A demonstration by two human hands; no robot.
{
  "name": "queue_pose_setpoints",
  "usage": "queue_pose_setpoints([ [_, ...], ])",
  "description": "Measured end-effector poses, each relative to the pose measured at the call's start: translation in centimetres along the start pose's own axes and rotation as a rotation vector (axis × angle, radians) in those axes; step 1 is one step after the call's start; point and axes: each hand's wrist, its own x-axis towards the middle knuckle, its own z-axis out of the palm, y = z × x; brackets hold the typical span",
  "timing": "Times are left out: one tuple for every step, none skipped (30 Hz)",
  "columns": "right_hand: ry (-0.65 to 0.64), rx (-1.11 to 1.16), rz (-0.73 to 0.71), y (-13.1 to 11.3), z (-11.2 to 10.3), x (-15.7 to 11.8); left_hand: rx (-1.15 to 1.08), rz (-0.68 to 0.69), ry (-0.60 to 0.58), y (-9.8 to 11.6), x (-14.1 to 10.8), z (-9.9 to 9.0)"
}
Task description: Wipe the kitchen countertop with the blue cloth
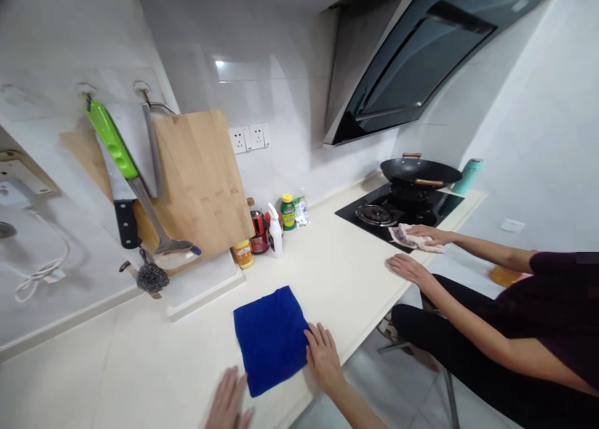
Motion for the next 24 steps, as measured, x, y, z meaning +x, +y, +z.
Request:
queue_pose_setpoints([
  [-0.013, -0.032, -0.015, 0.3, 0.2, -0.4, -0.033, 0.017, -0.054, 1.7, 1.9, 0.7],
  [-0.022, -0.060, -0.029, 0.3, 0.3, -0.6, -0.068, 0.042, -0.076, 3.2, 3.6, 1.2],
  [-0.029, -0.088, -0.034, 0.2, 0.4, -0.9, -0.090, 0.050, -0.090, 4.5, 4.9, 1.6],
  [-0.030, -0.115, -0.026, -0.1, 0.4, -1.1, -0.104, 0.058, -0.095, 5.5, 5.8, 1.9],
  [-0.032, -0.138, -0.013, -0.3, 0.3, -1.4, -0.114, 0.060, -0.091, 6.2, 6.3, 2.1],
  [-0.035, -0.155, -0.001, -0.5, 0.0, -1.7, -0.118, 0.057, -0.086, 6.6, 6.5, 2.3],
  [-0.038, -0.165, 0.007, -0.6, -0.4, -2.1, -0.122, 0.052, -0.081, 6.8, 6.4, 2.5],
  [-0.039, -0.170, 0.013, -0.6, -0.9, -2.5, -0.120, 0.040, -0.072, 6.8, 6.1, 2.7],
  [-0.039, -0.169, 0.018, -0.5, -1.5, -2.8, -0.108, 0.021, -0.052, 6.7, 5.6, 2.9],
  [-0.040, -0.163, 0.024, -0.4, -2.1, -3.0, -0.083, -0.002, -0.022, 6.6, 5.1, 3.0],
  [-0.043, -0.153, 0.036, -0.2, -2.7, -3.1, -0.047, -0.025, 0.015, 6.6, 4.5, 3.2],
  [-0.043, -0.139, 0.054, -0.1, -3.2, -2.9, -0.003, -0.047, 0.053, 6.5, 3.9, 3.4],
  [-0.042, -0.119, 0.070, 0.0, -3.6, -2.5, 0.042, -0.064, 0.087, 6.4, 3.4, 3.5],
  [-0.034, -0.090, 0.076, -0.2, -3.8, -1.8, 0.082, -0.074, 0.108, 6.4, 2.9, 3.6],
  [-0.021, -0.052, 0.065, -0.5, -3.8, -1.0, 0.107, -0.073, 0.108, 6.3, 2.4, 3.6],
  [-0.002, -0.010, 0.038, -1.0, -3.6, 0.1, 0.120, -0.063, 0.092, 6.1, 1.8, 3.6],
  [0.017, 0.028, -0.001, -1.7, -3.2, 1.1, 0.122, -0.052, 0.066, 5.9, 1.3, 3.6],
  [0.030, 0.056, -0.043, -2.5, -2.7, 2.2, 0.115, -0.038, 0.033, 5.7, 0.7, 3.5],
  [0.036, 0.067, -0.080, -3.6, -2.0, 3.2, 0.100, -0.026, -0.003, 5.4, 0.0, 3.4],
  [0.030, 0.060, -0.106, -4.7, -1.3, 4.0, 0.081, -0.019, -0.039, 5.0, -0.6, 3.2],
  [0.011, 0.038, -0.123, -5.8, -0.6, 4.7, 0.057, -0.008, -0.070, 4.7, -1.3, 3.0],
  [-0.017, 0.011, -0.133, -7.0, 0.1, 5.1, 0.030, 0.007, -0.095, 4.2, -2.0, 2.7],
  [-0.051, -0.016, -0.139, -8.0, 0.8, 5.3, 0.002, 0.025, -0.110, 3.8, -2.7, 2.4],
  [-0.086, -0.039, -0.140, -8.9, 1.4, 5.4, -0.023, 0.034, -0.112, 3.2, -3.4, 1.9],
])
